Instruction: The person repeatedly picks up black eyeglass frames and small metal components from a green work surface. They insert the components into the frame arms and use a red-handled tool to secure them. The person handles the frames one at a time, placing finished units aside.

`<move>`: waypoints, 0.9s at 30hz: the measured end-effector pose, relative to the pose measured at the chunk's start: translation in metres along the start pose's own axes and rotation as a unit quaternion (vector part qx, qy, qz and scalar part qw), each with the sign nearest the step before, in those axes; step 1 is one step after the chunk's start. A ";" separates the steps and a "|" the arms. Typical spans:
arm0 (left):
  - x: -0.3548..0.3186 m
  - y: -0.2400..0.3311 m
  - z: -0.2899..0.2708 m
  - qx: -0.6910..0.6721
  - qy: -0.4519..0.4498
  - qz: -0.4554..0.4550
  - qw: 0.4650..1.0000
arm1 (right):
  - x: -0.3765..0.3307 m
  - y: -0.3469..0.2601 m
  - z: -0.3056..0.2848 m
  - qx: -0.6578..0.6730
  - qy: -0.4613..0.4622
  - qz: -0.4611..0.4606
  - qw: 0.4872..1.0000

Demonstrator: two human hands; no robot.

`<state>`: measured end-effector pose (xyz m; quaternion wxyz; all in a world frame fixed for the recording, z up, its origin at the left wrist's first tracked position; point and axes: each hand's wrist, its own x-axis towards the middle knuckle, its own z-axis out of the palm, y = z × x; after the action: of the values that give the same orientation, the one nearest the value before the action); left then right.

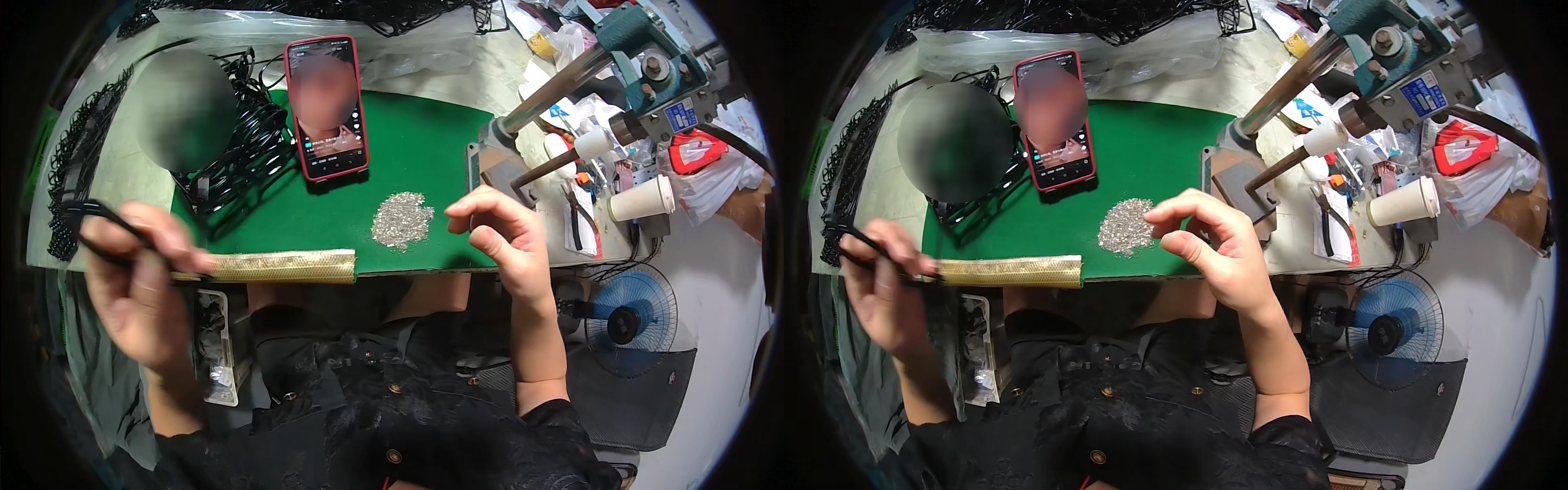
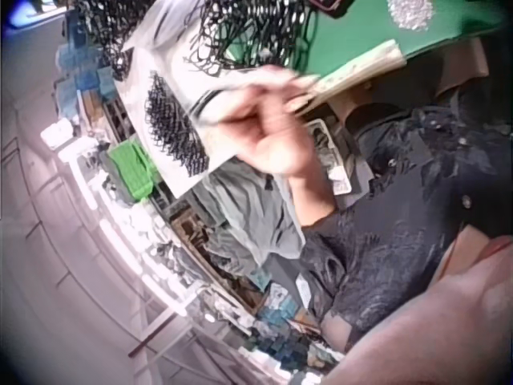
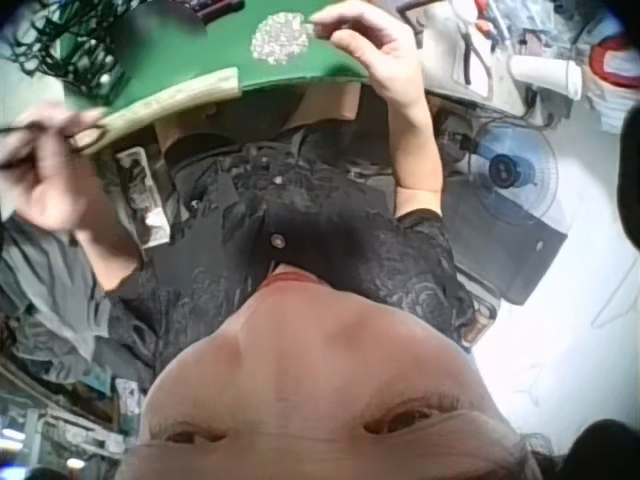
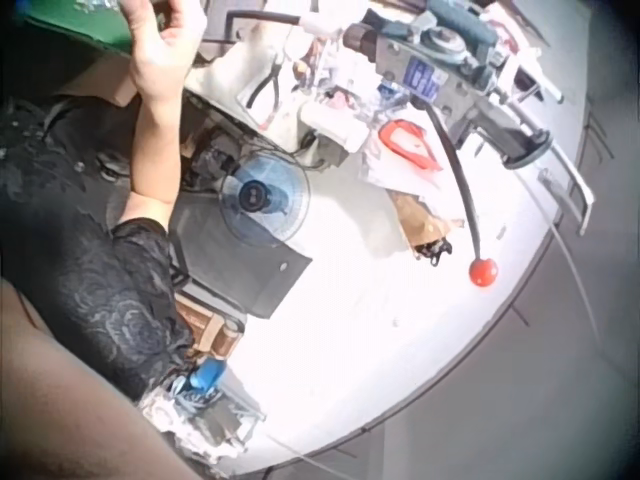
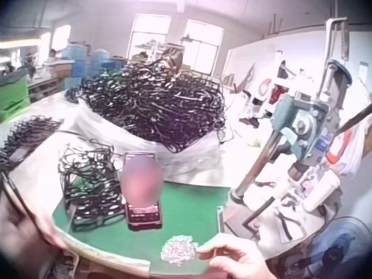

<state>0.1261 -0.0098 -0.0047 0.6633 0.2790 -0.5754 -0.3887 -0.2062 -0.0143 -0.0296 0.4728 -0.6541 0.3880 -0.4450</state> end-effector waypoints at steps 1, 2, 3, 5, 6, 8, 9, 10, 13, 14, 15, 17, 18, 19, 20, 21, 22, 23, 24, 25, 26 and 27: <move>0.001 0.008 -0.011 0.077 0.026 0.017 0.997 | 0.000 0.006 0.005 0.021 0.006 0.010 1.000; 0.000 0.017 -0.012 0.047 -0.041 -0.009 0.998 | 0.000 0.011 0.009 0.032 0.006 0.022 0.999; -0.003 0.021 -0.004 0.030 -0.101 -0.032 0.994 | 0.000 0.009 0.011 0.038 0.008 0.034 0.999; -0.018 0.012 0.031 -0.020 -0.142 -0.080 0.986 | 0.001 0.008 0.017 0.023 0.027 0.039 0.999; -0.012 0.014 0.055 -0.067 -0.145 -0.151 0.976 | 0.003 0.003 0.018 0.027 0.044 0.035 0.998; 0.014 0.015 0.102 -0.181 -0.155 -0.332 0.913 | 0.003 0.006 0.015 0.055 0.128 -0.008 0.990; 0.027 0.006 0.119 -0.234 -0.200 -0.338 0.889 | 0.001 0.008 0.010 0.054 0.193 -0.026 0.979; 0.037 -0.005 0.136 -0.288 -0.247 -0.343 0.859 | -0.001 0.008 0.004 0.054 0.239 -0.055 0.968; 0.061 -0.025 0.187 -0.278 -0.262 -0.354 0.853 | -0.018 0.006 -0.021 0.106 0.304 -0.073 0.944; 0.068 -0.031 0.202 -0.269 -0.260 -0.368 0.851 | -0.023 0.002 -0.025 0.077 0.351 -0.089 0.929; 0.071 -0.042 0.217 -0.269 -0.249 -0.369 0.854 | -0.029 0.001 -0.033 0.067 0.363 -0.083 0.926; 0.075 -0.059 0.240 -0.272 -0.247 -0.371 0.853 | -0.040 0.000 -0.043 0.053 0.383 -0.081 0.919; 0.073 -0.055 0.248 -0.286 -0.238 -0.383 0.846 | -0.047 0.001 -0.046 0.052 0.392 -0.082 0.915; 0.072 -0.055 0.256 -0.291 -0.244 -0.377 0.845 | -0.053 0.002 -0.051 0.041 0.391 -0.077 0.916; 0.072 -0.056 0.262 -0.296 -0.249 -0.371 0.845 | -0.054 0.002 -0.055 0.040 0.389 -0.085 0.916; 0.072 -0.055 0.269 -0.295 -0.247 -0.368 0.847 | -0.058 0.000 -0.058 0.040 0.399 -0.084 0.912; 0.070 -0.055 0.275 -0.307 -0.238 -0.367 0.845 | -0.061 -0.002 -0.061 0.040 0.407 -0.084 0.908; 0.070 -0.054 0.279 -0.296 -0.232 -0.375 0.847 | -0.061 -0.004 -0.063 0.038 0.412 -0.093 0.906; 0.069 -0.053 0.280 -0.282 -0.223 -0.384 0.850 | -0.062 -0.005 -0.065 0.033 0.408 -0.103 0.906; 0.068 -0.054 0.282 -0.284 -0.220 -0.380 0.853 | -0.060 -0.008 -0.068 0.014 0.408 -0.112 0.906; 0.067 -0.055 0.285 -0.286 -0.216 -0.376 0.855 | -0.058 -0.013 -0.073 -0.006 0.408 -0.122 0.905; 0.066 -0.051 0.286 -0.286 -0.211 -0.382 0.853 | -0.057 -0.017 -0.077 0.003 0.401 -0.140 0.906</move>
<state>-0.1619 -0.0703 0.0420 0.3760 0.1856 -0.4132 -0.8083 -0.2951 0.0216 -0.0131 0.2124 -0.4669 0.4482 -0.7321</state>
